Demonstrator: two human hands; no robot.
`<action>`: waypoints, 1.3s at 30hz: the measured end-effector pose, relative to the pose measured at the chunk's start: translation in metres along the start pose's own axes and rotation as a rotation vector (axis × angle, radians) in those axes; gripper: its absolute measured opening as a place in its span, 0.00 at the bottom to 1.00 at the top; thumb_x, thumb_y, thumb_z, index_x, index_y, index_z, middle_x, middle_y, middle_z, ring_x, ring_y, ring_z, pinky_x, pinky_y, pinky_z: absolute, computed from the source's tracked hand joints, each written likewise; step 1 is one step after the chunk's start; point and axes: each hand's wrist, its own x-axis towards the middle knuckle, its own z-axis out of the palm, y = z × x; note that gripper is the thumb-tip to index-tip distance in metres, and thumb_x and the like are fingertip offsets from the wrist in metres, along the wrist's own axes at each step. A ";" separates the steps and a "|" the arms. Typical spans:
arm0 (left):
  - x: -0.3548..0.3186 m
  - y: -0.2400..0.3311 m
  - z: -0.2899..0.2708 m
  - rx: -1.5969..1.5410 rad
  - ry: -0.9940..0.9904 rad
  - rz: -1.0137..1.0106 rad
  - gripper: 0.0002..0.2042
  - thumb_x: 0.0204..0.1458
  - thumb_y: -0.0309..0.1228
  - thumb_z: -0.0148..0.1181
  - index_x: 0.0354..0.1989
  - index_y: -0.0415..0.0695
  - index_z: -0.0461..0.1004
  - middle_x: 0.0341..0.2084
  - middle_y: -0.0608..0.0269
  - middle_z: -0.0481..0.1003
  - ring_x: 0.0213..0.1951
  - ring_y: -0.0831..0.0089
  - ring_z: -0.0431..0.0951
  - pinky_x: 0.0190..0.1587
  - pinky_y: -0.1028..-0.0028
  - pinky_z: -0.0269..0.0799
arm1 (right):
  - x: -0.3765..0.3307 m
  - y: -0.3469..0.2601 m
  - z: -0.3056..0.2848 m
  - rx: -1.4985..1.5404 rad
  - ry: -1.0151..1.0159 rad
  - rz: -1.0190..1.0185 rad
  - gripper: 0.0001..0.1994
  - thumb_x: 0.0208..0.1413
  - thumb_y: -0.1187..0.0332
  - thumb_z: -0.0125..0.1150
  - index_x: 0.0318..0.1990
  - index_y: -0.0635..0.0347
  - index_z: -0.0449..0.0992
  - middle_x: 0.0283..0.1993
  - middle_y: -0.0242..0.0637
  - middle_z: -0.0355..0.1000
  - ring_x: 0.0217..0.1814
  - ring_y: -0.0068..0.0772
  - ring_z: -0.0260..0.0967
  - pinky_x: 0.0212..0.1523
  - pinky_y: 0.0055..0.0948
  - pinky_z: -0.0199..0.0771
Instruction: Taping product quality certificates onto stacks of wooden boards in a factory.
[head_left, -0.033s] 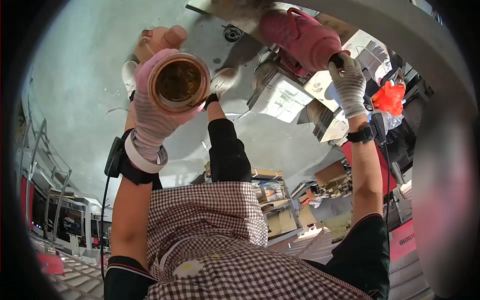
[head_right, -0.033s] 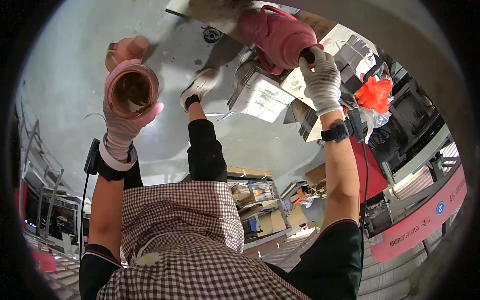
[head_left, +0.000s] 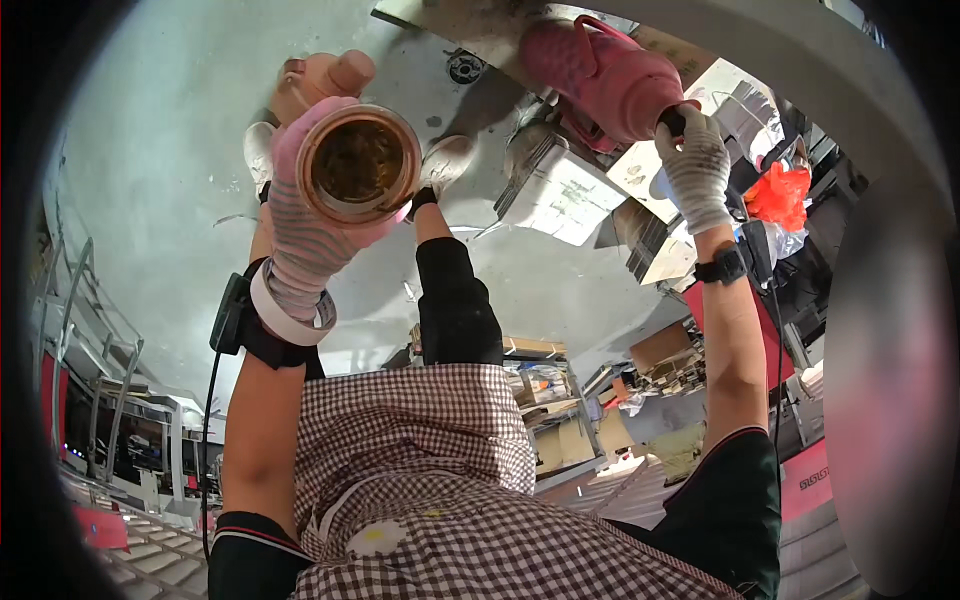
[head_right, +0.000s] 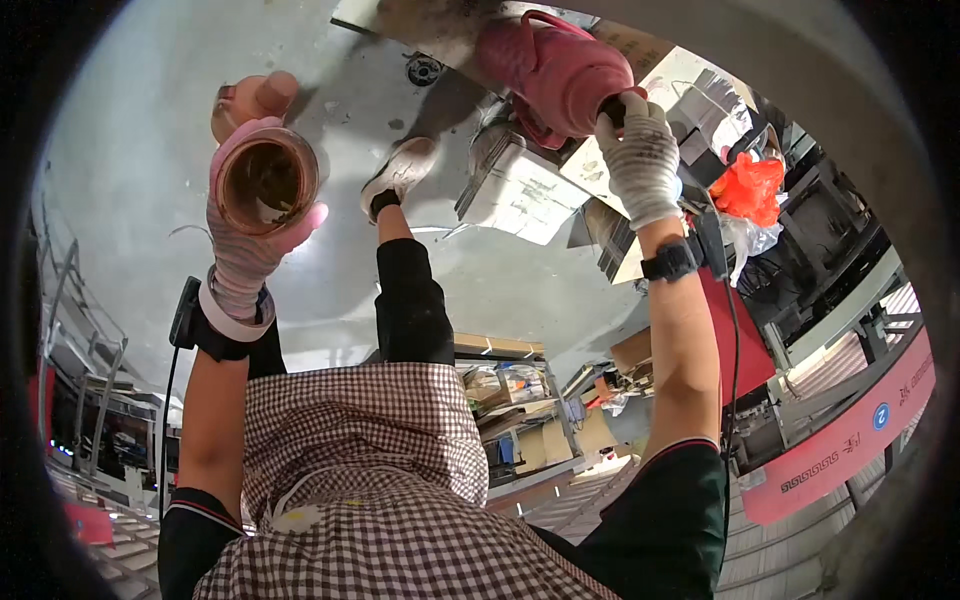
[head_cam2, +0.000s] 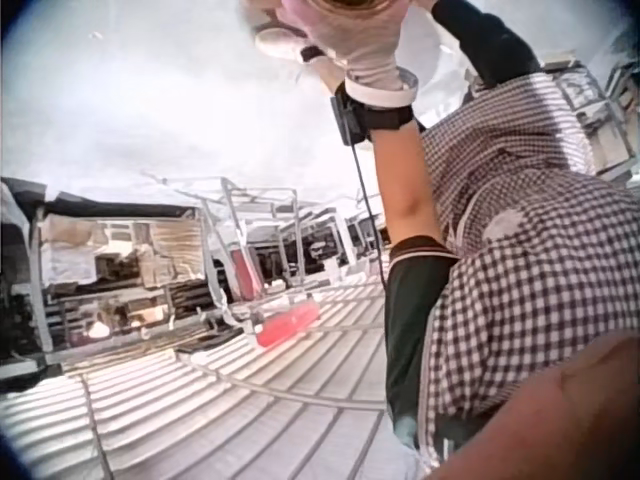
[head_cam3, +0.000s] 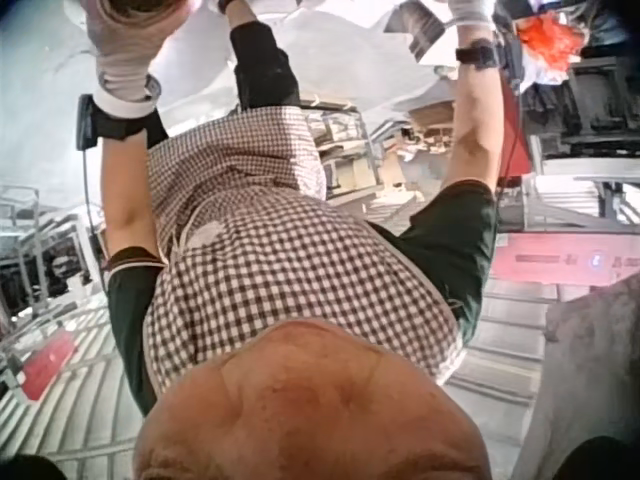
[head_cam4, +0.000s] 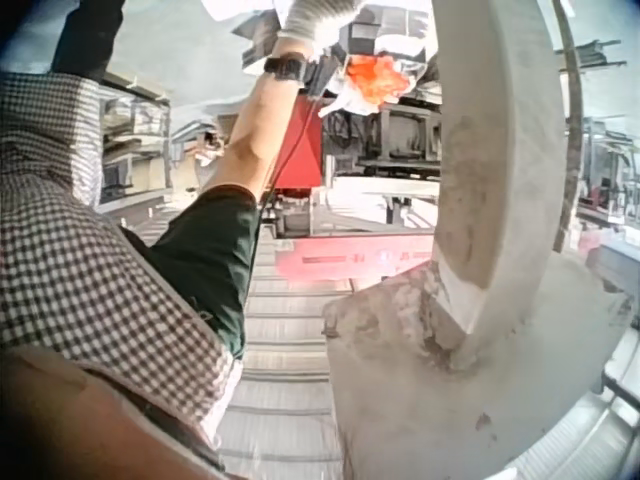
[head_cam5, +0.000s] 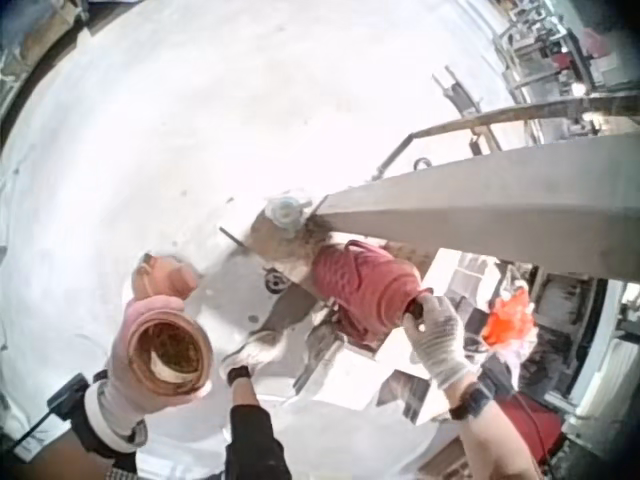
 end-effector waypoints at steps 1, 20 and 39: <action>0.000 0.000 0.002 -0.004 0.003 -0.045 0.43 0.33 0.27 0.81 0.63 0.45 0.65 0.58 0.60 0.70 0.57 0.65 0.73 0.60 0.68 0.72 | 0.000 0.002 0.001 -0.041 0.027 -0.018 0.15 0.54 0.63 0.65 0.47 0.59 0.77 0.42 0.48 0.76 0.44 0.52 0.75 0.47 0.44 0.76; 0.013 -0.007 0.007 -0.347 -0.023 -0.005 0.32 0.38 0.27 0.75 0.56 0.49 0.73 0.65 0.59 0.63 0.69 0.58 0.60 0.72 0.59 0.50 | -0.092 -0.020 0.053 1.435 -0.036 0.762 0.19 0.57 0.75 0.64 0.57 0.65 0.77 0.47 0.33 0.77 0.47 0.24 0.72 0.50 0.26 0.73; 0.033 -0.097 -0.033 -0.042 0.005 0.174 0.38 0.31 0.20 0.78 0.58 0.42 0.70 0.54 0.63 0.74 0.53 0.70 0.77 0.57 0.69 0.75 | -0.052 -0.077 0.131 2.010 -0.148 0.247 0.27 0.55 0.60 0.69 0.58 0.66 0.71 0.54 0.43 0.73 0.60 0.46 0.70 0.66 0.55 0.70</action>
